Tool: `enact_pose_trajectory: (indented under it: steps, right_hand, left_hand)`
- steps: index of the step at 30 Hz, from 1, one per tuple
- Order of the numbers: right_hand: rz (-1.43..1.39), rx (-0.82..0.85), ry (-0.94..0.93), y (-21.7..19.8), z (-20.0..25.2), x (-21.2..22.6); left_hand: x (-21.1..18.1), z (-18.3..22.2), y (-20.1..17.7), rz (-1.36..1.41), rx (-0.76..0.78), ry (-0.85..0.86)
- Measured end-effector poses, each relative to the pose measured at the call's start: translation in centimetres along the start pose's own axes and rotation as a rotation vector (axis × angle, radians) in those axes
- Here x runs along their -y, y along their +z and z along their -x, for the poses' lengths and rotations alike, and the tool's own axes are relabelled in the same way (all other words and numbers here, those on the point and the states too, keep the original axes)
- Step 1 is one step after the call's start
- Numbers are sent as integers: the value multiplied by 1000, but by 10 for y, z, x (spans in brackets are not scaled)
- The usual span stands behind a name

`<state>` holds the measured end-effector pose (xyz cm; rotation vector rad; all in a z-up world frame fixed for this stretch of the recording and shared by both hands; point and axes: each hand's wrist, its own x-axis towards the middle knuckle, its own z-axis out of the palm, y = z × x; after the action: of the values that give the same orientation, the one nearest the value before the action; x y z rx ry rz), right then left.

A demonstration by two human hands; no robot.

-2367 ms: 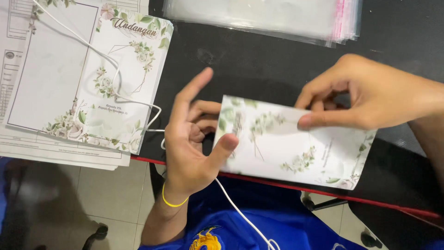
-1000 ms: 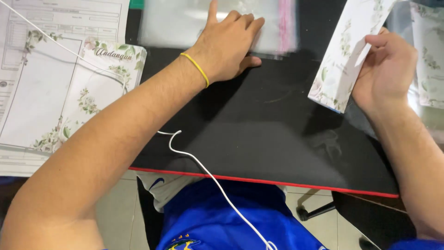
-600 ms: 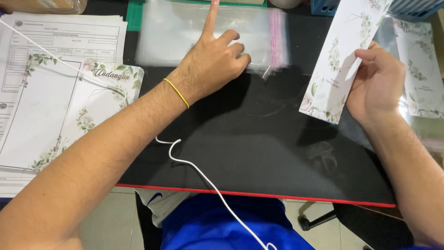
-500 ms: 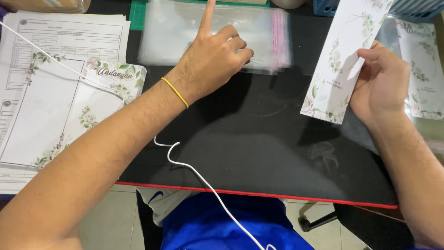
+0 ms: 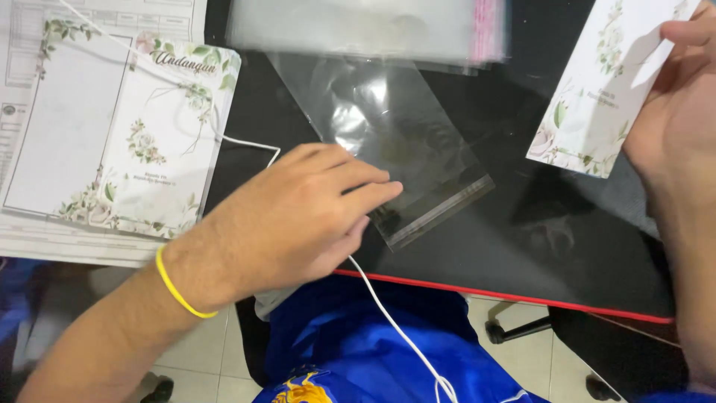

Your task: The person folds paper invitations by hand and slides them into plastic sleeves on a workspace.

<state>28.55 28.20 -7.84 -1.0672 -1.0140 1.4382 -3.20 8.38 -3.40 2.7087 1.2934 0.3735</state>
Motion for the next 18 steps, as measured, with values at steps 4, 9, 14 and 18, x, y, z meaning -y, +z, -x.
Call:
enact_pose_trajectory:
  steps: [4,9,14,18]
  right_hand:
    - [55,36,4,0,1,1]
    - [129,95,73,6,1,4]
    - [58,102,142,-4,-7,3]
    - [525,166,51,-24,-8,3]
  left_hand:
    - [-31,-10,23,-81,-76,-84]
    - [-43,-13,45,-210,-105,-187]
    - [-38,-5,49,-158,-194,-247]
    - [-38,-4,54,-31,-283,-295]
